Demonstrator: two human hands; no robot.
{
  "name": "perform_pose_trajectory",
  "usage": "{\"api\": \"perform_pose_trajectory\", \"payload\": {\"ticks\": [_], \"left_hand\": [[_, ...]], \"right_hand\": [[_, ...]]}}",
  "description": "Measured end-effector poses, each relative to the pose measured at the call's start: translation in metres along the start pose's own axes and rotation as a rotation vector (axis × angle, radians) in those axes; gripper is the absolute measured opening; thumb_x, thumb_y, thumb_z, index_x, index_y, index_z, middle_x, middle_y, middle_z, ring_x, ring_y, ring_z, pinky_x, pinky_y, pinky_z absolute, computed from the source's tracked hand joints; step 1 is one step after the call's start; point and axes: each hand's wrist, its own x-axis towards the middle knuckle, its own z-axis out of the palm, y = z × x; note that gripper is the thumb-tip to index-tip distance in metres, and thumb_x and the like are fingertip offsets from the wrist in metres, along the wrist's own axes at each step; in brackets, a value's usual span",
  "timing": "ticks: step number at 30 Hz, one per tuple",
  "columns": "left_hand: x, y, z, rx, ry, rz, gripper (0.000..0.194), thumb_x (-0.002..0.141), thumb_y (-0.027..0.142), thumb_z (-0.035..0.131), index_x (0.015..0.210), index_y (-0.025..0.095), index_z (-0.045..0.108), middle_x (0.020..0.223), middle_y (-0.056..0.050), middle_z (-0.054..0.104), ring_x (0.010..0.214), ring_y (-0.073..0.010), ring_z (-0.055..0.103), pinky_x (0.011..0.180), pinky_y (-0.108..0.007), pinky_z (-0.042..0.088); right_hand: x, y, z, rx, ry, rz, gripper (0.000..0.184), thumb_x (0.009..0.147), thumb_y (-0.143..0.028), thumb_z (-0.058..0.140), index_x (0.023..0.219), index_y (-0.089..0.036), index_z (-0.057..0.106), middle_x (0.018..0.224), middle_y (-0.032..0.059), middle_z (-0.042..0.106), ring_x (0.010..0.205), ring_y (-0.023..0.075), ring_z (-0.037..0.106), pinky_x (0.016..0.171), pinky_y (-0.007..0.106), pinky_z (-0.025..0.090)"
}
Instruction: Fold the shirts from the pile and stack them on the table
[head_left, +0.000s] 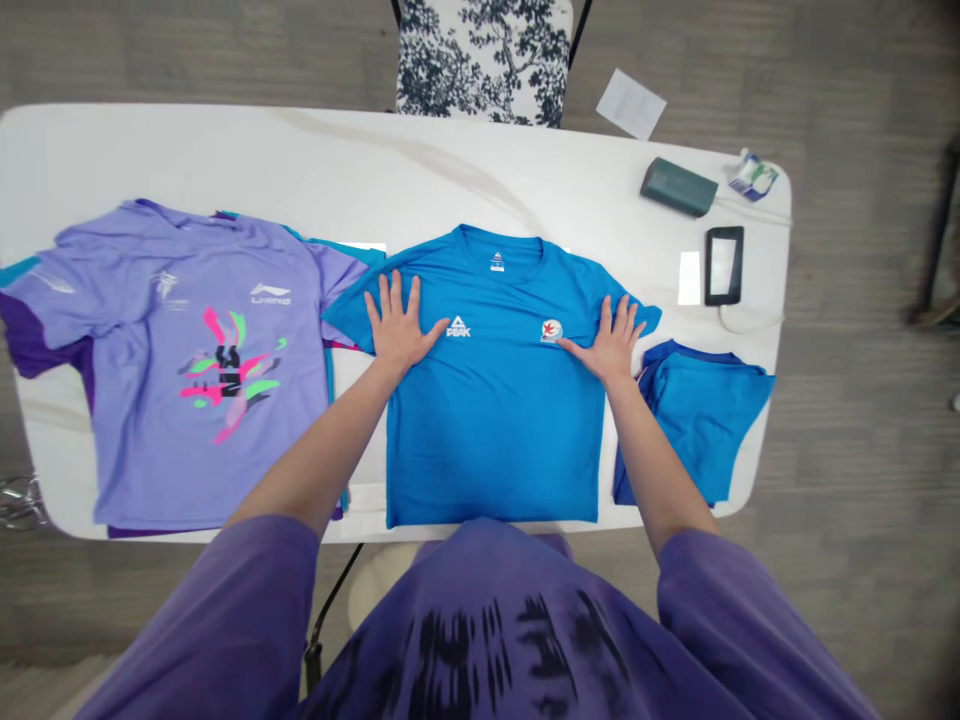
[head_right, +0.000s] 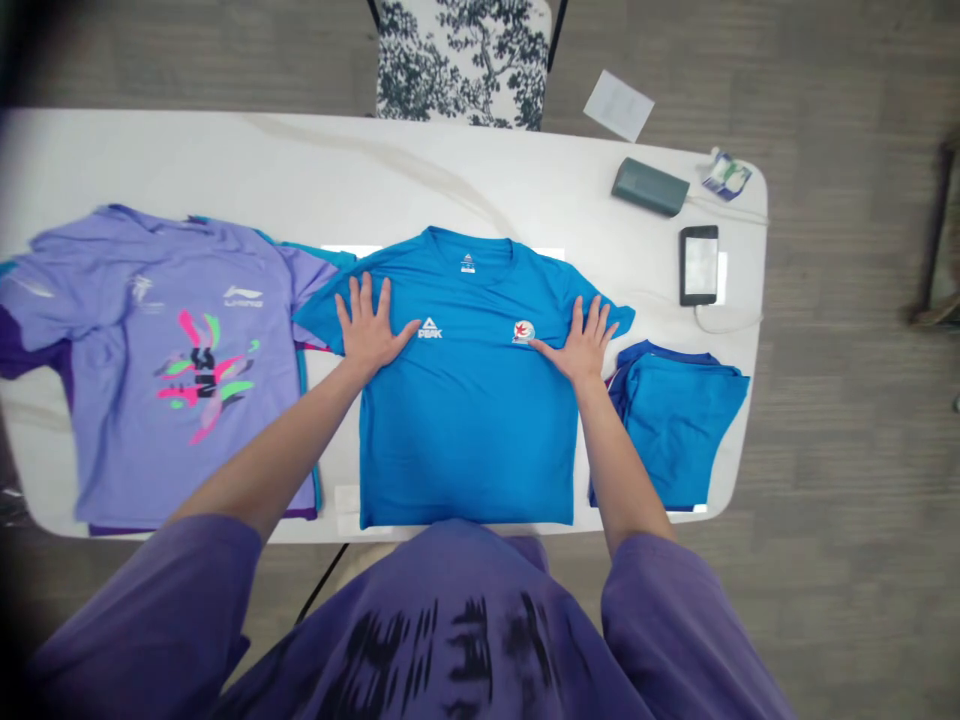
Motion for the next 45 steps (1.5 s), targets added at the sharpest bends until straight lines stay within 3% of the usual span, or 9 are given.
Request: {"api": "perform_pose_trajectory", "payload": {"ticks": [4, 12, 15, 19, 24, 28, 32, 37, 45], "left_hand": [[-0.061, 0.020, -0.016, -0.010, -0.030, 0.092, 0.107, 0.101, 0.076, 0.053, 0.181, 0.014, 0.018, 0.188, -0.015, 0.001, 0.174, -0.0358, -0.010, 0.139, -0.062, -0.008], [-0.308, 0.004, -0.008, 0.062, -0.298, 0.181, 0.117, 0.089, 0.082, 0.068, 0.179, 0.018, 0.028, 0.187, -0.017, 0.011, 0.174, -0.0411, 0.001, 0.140, -0.064, 0.007], [-0.352, -0.010, 0.000, 0.079, -0.345, 0.182, 0.128, 0.077, 0.084, 0.078, 0.178, 0.019, 0.033, 0.186, -0.020, 0.014, 0.173, -0.0447, 0.002, 0.139, -0.066, 0.009], [-0.368, -0.003, 0.003, 0.108, -0.324, 0.169, 0.140, 0.068, 0.086, 0.083, 0.178, 0.016, 0.032, 0.185, -0.024, 0.013, 0.172, -0.0489, 0.000, 0.136, -0.072, 0.010], [-0.374, 0.030, 0.004, 0.091, -0.183, 0.133, 0.130, 0.083, 0.084, 0.072, 0.179, 0.012, 0.024, 0.185, -0.024, 0.008, 0.173, -0.0445, 0.000, 0.137, -0.070, 0.013], [-0.344, 0.064, 0.025, 0.007, -0.070, 0.164, 0.088, 0.108, 0.060, 0.047, 0.181, 0.019, 0.021, 0.187, -0.014, 0.014, 0.175, -0.0322, 0.003, 0.141, -0.060, 0.015], [-0.308, 0.090, 0.061, -0.051, -0.024, 0.077, 0.080, 0.110, 0.049, 0.042, 0.181, 0.020, 0.019, 0.186, -0.012, 0.021, 0.175, -0.0315, 0.004, 0.141, -0.062, 0.015], [-0.297, 0.091, 0.084, -0.059, -0.025, 0.039, 0.087, 0.106, 0.048, 0.051, 0.181, 0.021, 0.018, 0.187, -0.009, 0.016, 0.175, -0.0340, 0.004, 0.142, -0.063, 0.007], [-0.286, 0.079, 0.086, -0.066, -0.073, 0.009, 0.090, 0.103, 0.047, 0.058, 0.181, 0.022, 0.020, 0.187, -0.008, 0.014, 0.174, -0.0353, 0.007, 0.142, -0.062, 0.007]], "right_hand": [[-0.073, -0.041, -0.017, 0.036, -0.019, -0.092, 0.116, 0.099, -0.084, 0.048, 0.181, -0.012, 0.006, 0.187, 0.0212, -0.003, 0.173, 0.0463, 0.001, 0.134, 0.079, 0.010], [-0.329, -0.081, 0.013, 0.146, -0.180, -0.020, 0.124, 0.089, -0.082, 0.062, 0.181, -0.031, -0.003, 0.188, 0.0112, 0.001, 0.171, 0.0507, 0.012, 0.130, 0.086, 0.020], [-0.364, -0.080, 0.023, 0.167, -0.141, 0.030, 0.128, 0.085, -0.085, 0.063, 0.181, -0.032, -0.003, 0.187, 0.0132, 0.001, 0.170, 0.0545, 0.014, 0.125, 0.091, 0.021], [-0.375, -0.082, 0.020, 0.185, -0.094, 0.015, 0.131, 0.082, -0.088, 0.066, 0.182, -0.029, 0.005, 0.187, 0.0192, 0.005, 0.169, 0.0561, 0.016, 0.124, 0.091, 0.020], [-0.324, -0.060, -0.005, 0.198, -0.014, 0.057, 0.096, 0.101, -0.075, 0.051, 0.175, -0.016, 0.034, 0.176, 0.0239, 0.040, 0.163, 0.0449, 0.040, 0.132, 0.072, 0.030], [-0.212, -0.007, -0.036, 0.232, 0.070, 0.100, 0.065, 0.111, -0.049, 0.036, 0.161, -0.010, 0.052, 0.157, 0.0233, 0.063, 0.145, 0.0371, 0.060, 0.123, 0.056, 0.048], [-0.108, 0.053, -0.057, 0.233, 0.127, 0.180, 0.061, 0.110, -0.042, 0.033, 0.155, -0.008, 0.057, 0.145, 0.0230, 0.069, 0.136, 0.0357, 0.064, 0.120, 0.054, 0.051], [-0.046, 0.093, -0.051, 0.106, 0.083, 0.174, 0.071, 0.110, -0.054, 0.037, 0.163, -0.007, 0.050, 0.156, 0.0266, 0.061, 0.141, 0.0401, 0.060, 0.121, 0.061, 0.048], [-0.009, 0.093, -0.017, -0.020, -0.114, -0.003, 0.080, 0.110, -0.063, 0.038, 0.174, -0.015, 0.037, 0.183, 0.0181, 0.031, 0.165, 0.0408, 0.034, 0.131, 0.068, 0.033]]}}
